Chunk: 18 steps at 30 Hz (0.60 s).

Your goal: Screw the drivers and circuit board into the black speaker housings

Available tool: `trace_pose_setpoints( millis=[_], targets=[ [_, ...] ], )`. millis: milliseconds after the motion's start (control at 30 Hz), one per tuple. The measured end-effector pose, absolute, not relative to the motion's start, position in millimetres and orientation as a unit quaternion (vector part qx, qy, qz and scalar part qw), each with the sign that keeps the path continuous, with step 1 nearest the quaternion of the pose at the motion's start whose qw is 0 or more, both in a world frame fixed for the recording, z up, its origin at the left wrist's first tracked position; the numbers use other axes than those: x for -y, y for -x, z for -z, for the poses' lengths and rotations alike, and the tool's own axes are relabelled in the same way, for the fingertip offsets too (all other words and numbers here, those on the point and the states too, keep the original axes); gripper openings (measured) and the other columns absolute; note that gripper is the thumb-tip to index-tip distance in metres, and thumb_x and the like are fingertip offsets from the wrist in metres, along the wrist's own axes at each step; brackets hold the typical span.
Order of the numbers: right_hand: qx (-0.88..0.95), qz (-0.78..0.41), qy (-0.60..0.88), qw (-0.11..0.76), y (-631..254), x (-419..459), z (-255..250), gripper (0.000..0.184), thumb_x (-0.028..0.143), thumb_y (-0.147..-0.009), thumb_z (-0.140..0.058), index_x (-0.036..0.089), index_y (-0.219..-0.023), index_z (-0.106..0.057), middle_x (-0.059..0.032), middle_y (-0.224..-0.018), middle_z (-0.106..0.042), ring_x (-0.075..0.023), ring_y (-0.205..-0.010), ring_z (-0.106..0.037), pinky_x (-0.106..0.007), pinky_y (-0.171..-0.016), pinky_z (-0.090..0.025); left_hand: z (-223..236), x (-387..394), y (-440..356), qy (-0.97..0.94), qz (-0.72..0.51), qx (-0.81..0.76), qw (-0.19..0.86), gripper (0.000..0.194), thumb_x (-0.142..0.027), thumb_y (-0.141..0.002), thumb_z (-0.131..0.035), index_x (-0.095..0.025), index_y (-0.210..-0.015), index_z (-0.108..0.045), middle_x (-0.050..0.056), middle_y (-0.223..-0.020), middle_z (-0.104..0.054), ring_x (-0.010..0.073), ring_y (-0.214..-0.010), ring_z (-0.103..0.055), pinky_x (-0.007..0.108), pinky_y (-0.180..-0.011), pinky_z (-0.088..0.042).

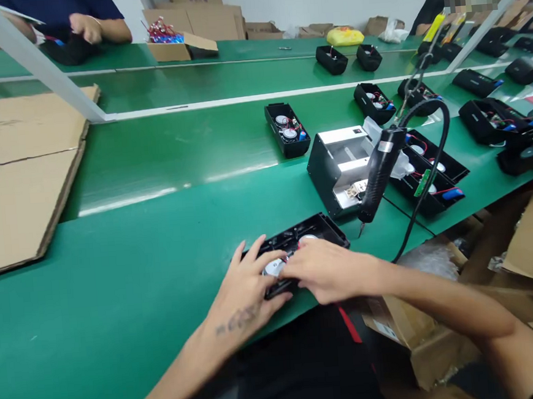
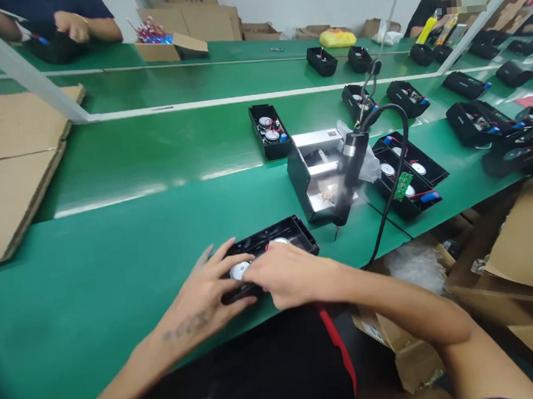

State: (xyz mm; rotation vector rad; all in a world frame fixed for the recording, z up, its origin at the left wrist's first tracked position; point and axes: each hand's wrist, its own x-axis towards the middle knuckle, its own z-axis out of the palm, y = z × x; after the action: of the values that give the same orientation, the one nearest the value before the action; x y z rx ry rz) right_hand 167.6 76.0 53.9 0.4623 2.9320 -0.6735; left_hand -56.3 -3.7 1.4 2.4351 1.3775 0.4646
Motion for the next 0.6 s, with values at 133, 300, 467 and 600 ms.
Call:
trace_pose_setpoints(
  millis=[133,300,467,600],
  targets=[
    [-0.927,0.326,-0.167,0.081,-154,-107,-72,0.038,0.014,-0.091,-0.074,0.020,-0.128,-0.075,-0.0061,-0.101,-0.083,-0.0215,-0.085,-0.074,-0.028,-0.066,-0.041,-19,-28,72,-0.813,-0.108,-0.496,0.285,0.027,-0.054,-0.078,-0.089,-0.029,-0.088,-0.085,0.003,-0.150,-0.067,0.0421,-0.153,-0.048,0.064,-0.125,-0.042],
    [-0.948,0.243,-0.182,0.096,-147,-107,-79,0.041,0.019,-0.087,-0.074,0.018,-0.127,-0.076,-0.0101,-0.094,-0.082,-0.0256,-0.079,-0.075,-0.029,-0.058,-0.033,-24,-41,73,-0.795,-0.109,-0.498,0.328,0.029,-0.053,-0.079,-0.085,-0.026,-0.069,-0.079,0.002,-0.144,-0.070,0.0325,-0.139,-0.060,0.045,-0.113,-0.053],
    [-0.951,0.236,-0.183,0.075,-144,-99,-71,0.044,0.022,-0.086,-0.074,0.018,-0.130,-0.075,-0.0107,-0.098,-0.083,-0.0262,-0.081,-0.076,-0.030,-0.060,-0.036,-24,-42,73,-0.791,-0.111,-0.495,0.342,0.034,-0.055,-0.081,-0.081,-0.024,-0.067,-0.076,0.002,-0.142,-0.070,0.0298,-0.137,-0.060,0.041,-0.111,-0.052],
    [-0.955,0.214,-0.197,0.057,-143,-100,-63,0.042,0.027,-0.084,-0.077,0.022,-0.126,-0.078,-0.0066,-0.084,-0.081,-0.0261,-0.075,-0.075,-0.031,-0.058,-0.033,-25,-43,74,-0.780,-0.131,-0.485,0.374,0.034,-0.056,-0.083,-0.080,-0.024,-0.071,-0.079,0.003,-0.138,-0.069,0.0275,-0.126,-0.064,0.039,-0.105,-0.052]
  ],
)
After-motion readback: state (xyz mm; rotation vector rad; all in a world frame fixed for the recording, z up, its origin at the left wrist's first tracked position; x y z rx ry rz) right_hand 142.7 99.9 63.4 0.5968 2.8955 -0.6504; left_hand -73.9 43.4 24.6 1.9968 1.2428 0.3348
